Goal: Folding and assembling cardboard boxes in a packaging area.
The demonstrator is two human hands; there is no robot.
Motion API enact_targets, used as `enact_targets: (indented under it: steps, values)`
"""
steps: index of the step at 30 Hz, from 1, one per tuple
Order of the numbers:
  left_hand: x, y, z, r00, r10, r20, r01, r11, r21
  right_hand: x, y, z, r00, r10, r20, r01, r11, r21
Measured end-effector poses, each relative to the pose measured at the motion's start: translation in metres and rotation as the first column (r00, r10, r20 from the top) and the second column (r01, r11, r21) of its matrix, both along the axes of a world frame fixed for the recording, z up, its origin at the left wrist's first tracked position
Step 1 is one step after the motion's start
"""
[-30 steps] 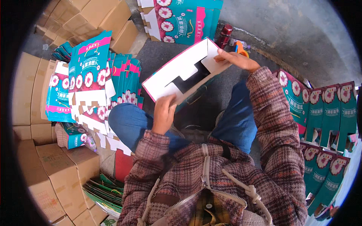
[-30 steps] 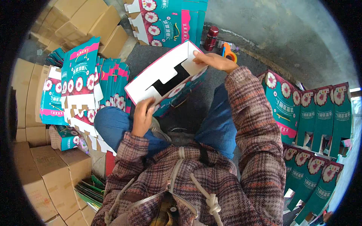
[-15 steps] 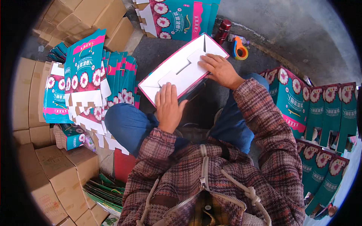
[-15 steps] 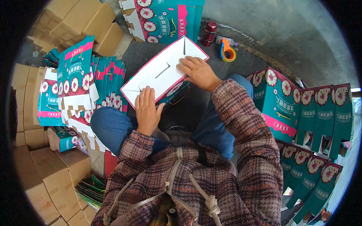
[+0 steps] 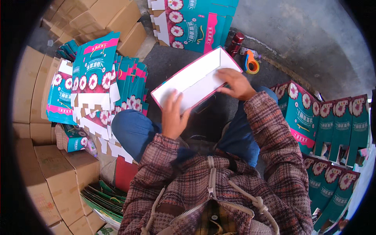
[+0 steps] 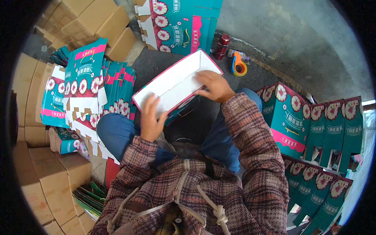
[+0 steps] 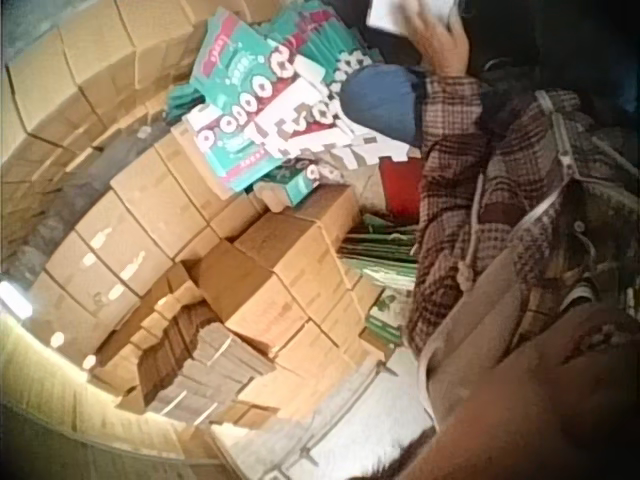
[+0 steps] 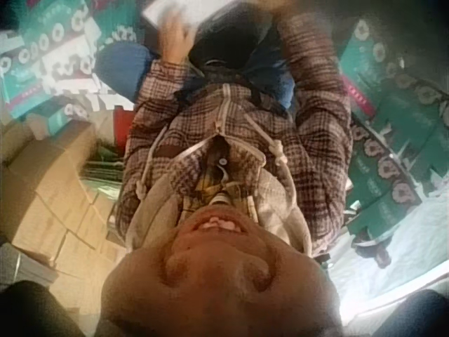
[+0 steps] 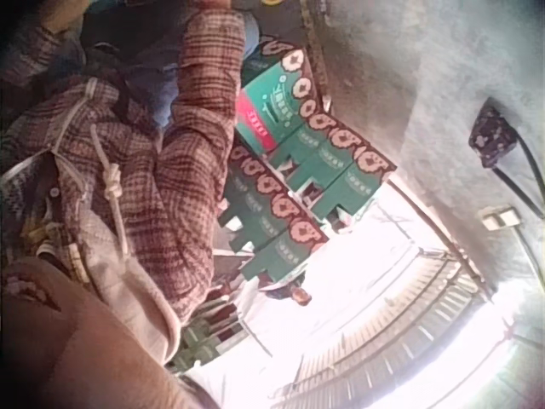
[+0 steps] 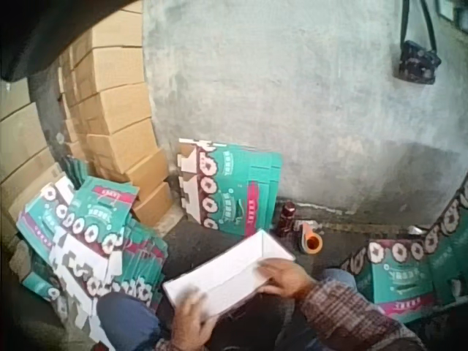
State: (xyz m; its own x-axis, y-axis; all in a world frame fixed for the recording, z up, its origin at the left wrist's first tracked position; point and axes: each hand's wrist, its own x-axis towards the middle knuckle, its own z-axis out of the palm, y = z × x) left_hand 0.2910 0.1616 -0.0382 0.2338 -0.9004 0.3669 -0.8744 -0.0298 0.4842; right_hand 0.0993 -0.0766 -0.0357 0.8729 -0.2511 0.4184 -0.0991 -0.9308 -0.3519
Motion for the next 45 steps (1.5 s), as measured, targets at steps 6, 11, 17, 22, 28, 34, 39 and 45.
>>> enact_targets:
  steps: [6, 11, 17, 22, 28, 34, 39, 45]
  values:
    - [0.073, 0.000, 0.000, 0.435, 0.368, -0.821, -0.436, 0.885, 0.166, -0.020, -0.065, -0.024, 0.840, -0.539, 0.057, 0.342, 0.609, 0.716]
    - [0.101, 0.005, -0.066, -0.259, 0.212, -0.942, -0.229, 0.934, 0.273, -0.014, -0.077, -0.038, 0.930, -0.295, -0.220, 0.245, 0.052, 0.968]
    - [0.100, 0.006, -0.113, -0.258, 0.158, -0.953, -0.015, 0.986, 0.167, -0.019, -0.058, -0.057, 0.930, -0.225, -0.292, 0.311, 0.054, 0.949]
    - [0.100, 0.007, -0.094, -0.006, 0.053, -0.999, 0.158, 0.986, 0.051, -0.054, -0.068, -0.057, 0.943, -0.203, -0.264, 0.248, -0.101, 0.964]
    - [0.077, -0.013, -0.025, 0.102, 0.025, -0.994, -0.249, 0.968, -0.002, -0.053, -0.066, -0.035, 0.949, -0.272, -0.161, 0.152, -0.054, 0.987]
    - [0.074, -0.003, -0.075, -0.017, 0.237, -0.971, -0.211, 0.949, 0.236, -0.063, -0.052, -0.057, 0.901, -0.370, -0.225, 0.289, 0.125, 0.949]
    - [0.076, 0.005, -0.072, -0.129, 0.217, -0.968, -0.046, 0.973, 0.224, -0.066, -0.059, -0.080, 0.972, -0.213, -0.098, 0.142, 0.205, 0.968]
    - [0.066, -0.010, -0.104, 0.397, 0.172, -0.901, -0.174, 0.979, 0.110, -0.072, -0.086, -0.090, 0.900, -0.360, -0.245, 0.357, 0.289, 0.888]
